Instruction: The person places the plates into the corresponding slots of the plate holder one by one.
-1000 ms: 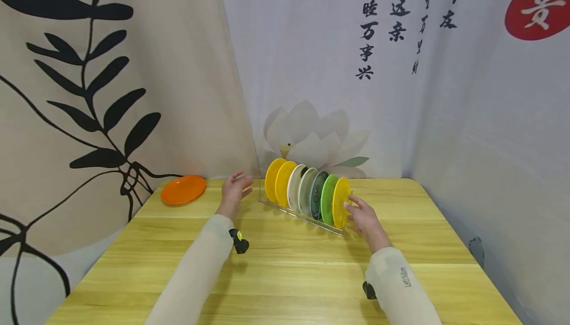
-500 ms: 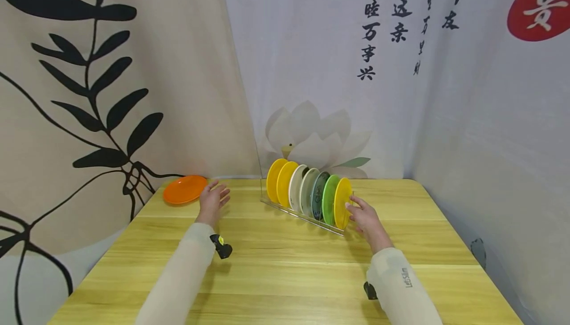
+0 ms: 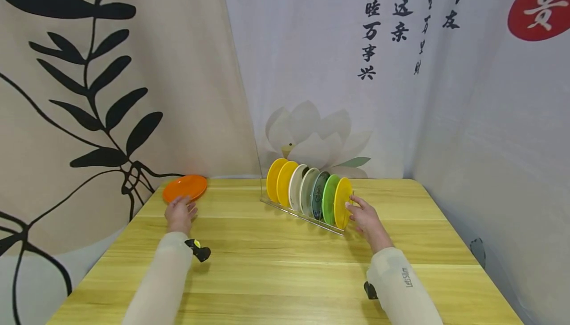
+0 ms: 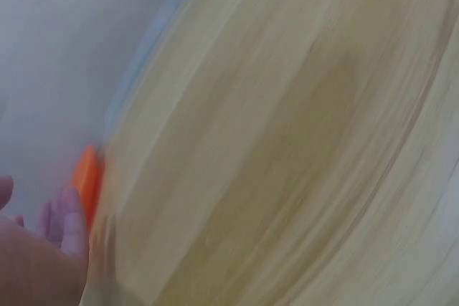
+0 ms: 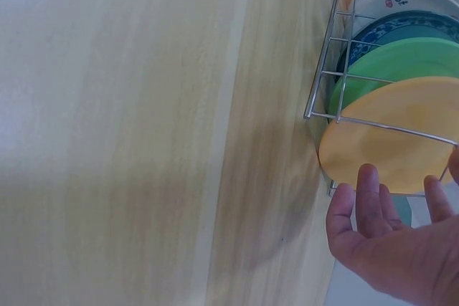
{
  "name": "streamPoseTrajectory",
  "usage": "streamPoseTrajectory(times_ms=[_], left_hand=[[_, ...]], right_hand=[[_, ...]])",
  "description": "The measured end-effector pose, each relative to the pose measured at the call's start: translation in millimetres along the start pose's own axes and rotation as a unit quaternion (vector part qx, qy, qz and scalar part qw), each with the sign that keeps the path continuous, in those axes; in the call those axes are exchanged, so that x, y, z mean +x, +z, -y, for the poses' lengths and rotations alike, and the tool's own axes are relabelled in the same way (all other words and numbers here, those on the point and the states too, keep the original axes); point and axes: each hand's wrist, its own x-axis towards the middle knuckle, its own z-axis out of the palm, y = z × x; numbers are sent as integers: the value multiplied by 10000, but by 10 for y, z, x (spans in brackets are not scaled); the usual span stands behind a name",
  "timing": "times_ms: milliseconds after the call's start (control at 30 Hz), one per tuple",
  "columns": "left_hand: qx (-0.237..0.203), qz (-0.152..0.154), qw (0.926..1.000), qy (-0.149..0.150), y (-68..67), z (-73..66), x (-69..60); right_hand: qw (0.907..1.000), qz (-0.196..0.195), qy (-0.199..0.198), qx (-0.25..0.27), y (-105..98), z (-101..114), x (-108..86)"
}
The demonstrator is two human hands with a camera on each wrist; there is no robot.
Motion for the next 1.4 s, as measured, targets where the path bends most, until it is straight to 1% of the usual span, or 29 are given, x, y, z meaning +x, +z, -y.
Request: streamPoseTrajectory(times_ms=[167,300,400,500,667,900,967,1100,1233,1400], left_hand=[[-98,-294,9994,-148,-142,-56,62],[48,-322,9992,-226,-232,-69,111],[131,-321,9988,-332,-275,-62,152],[117,-287,9986,-423,-277,-55,174],[71,-197,9986,-483,-265,-75,197],[17,-246,9969,-745,-247,-95,263],[-24,-273,9961,-844,-260,-101,286],[-47,-265,9951,-950,-274,-97,346],[71,-231,9954,-927,-265,-95,394],[60,-184,9952,-964,-225,-125,390]], right_hand=[[10000,-15,1,6,-5,-1,-4],[10000,-23,-6,-36,-2,1,-4],[10000,-19,5,-32,2,-1,4],[10000,-15,23,-9,-2,-8,7],[10000,-39,50,10,5,5,-9],[9999,-79,-23,-85,9,20,-30],[9999,-91,1,-74,16,25,-33],[9999,-128,17,-87,24,34,-37],[9998,-143,10,-138,30,46,-41],[9998,-139,44,-113,31,52,-48]])
